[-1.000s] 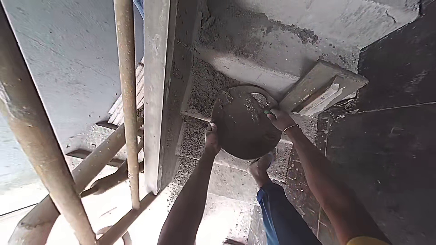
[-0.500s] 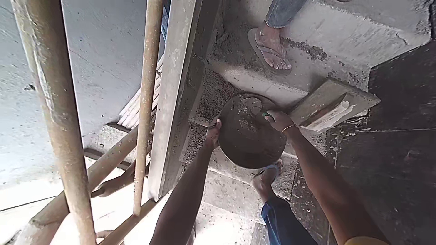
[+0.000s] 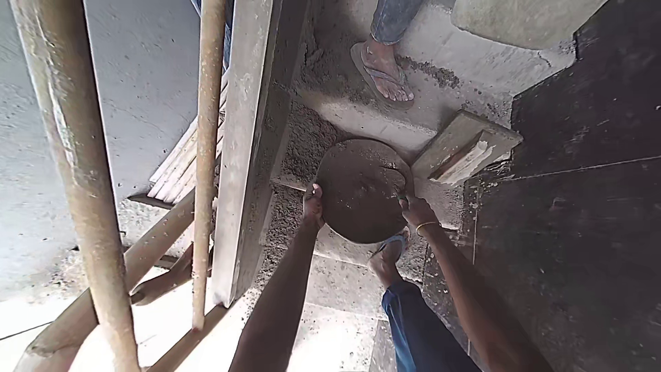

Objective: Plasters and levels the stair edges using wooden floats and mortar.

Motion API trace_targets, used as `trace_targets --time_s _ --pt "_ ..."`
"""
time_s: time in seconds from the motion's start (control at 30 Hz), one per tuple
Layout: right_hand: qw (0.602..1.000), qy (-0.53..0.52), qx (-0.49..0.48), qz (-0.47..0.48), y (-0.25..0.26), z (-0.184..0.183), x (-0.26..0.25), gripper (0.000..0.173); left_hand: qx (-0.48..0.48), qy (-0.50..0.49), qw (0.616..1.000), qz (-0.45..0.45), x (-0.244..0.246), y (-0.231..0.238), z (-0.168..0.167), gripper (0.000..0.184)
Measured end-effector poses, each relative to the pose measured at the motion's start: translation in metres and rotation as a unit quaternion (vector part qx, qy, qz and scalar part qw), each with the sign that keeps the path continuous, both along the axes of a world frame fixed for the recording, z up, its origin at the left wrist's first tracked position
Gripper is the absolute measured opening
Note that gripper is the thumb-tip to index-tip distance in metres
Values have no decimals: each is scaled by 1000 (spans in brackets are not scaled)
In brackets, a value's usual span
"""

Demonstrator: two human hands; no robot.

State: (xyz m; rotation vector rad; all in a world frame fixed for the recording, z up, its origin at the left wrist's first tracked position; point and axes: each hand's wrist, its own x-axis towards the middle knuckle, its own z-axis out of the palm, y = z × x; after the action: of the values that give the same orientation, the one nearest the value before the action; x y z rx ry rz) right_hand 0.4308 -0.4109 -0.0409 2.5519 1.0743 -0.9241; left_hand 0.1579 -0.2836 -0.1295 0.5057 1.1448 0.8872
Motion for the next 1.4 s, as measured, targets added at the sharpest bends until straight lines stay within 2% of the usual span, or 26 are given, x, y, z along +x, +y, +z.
trace_targets --time_s 0.1,0.2,0.27,0.33,0.47,0.57,0.7,0.77,0.9,1.03,1.1,1.17,1.27,1.33,1.4 --pt "998 43 8 47 -1 12 -11 48 8 -10 999 33 2 -19 -6 37" --pt "999 1 44 27 -12 35 2 50 24 -10 998 50 5 -33 -11 39" --pt "997 -68 -1 -22 -18 47 6 49 25 -17 998 63 7 -43 -13 41" --pt "994 -74 -59 -60 -30 44 -5 47 20 -26 997 76 9 -53 -15 43" --pt "990 69 -72 -99 -54 23 -67 51 1 -16 992 125 23 -87 -14 46" --pt "980 152 -25 -130 -49 -1 -109 51 -12 -14 988 152 41 -119 -10 50" --pt "939 264 77 -206 -20 -26 -130 45 -1 -19 986 165 49 -138 -13 53" --pt "949 225 119 -185 -9 -29 -130 42 8 -17 985 170 49 -133 -18 52" --pt "989 41 120 -71 -9 6 -120 46 11 -16 985 171 47 -117 -29 49" --pt "984 -48 171 -30 -16 7 -102 50 18 -4 991 133 41 -111 -33 51" --pt "983 -68 167 -18 -21 -1 -99 50 9 -10 994 112 34 -112 -32 53" --pt "994 -52 95 -17 -19 -7 -93 50 -10 -29 995 93 27 -114 -28 57" --pt "994 -62 92 -6 -19 -9 -84 49 -33 -57 997 42 18 -107 -24 62" --pt "998 -41 55 0 -25 -4 -79 48 -59 -51 997 10 9 -112 -22 64" --pt "995 -51 84 -18 -25 9 -73 51 -70 -34 997 -24 2 -103 -20 65"
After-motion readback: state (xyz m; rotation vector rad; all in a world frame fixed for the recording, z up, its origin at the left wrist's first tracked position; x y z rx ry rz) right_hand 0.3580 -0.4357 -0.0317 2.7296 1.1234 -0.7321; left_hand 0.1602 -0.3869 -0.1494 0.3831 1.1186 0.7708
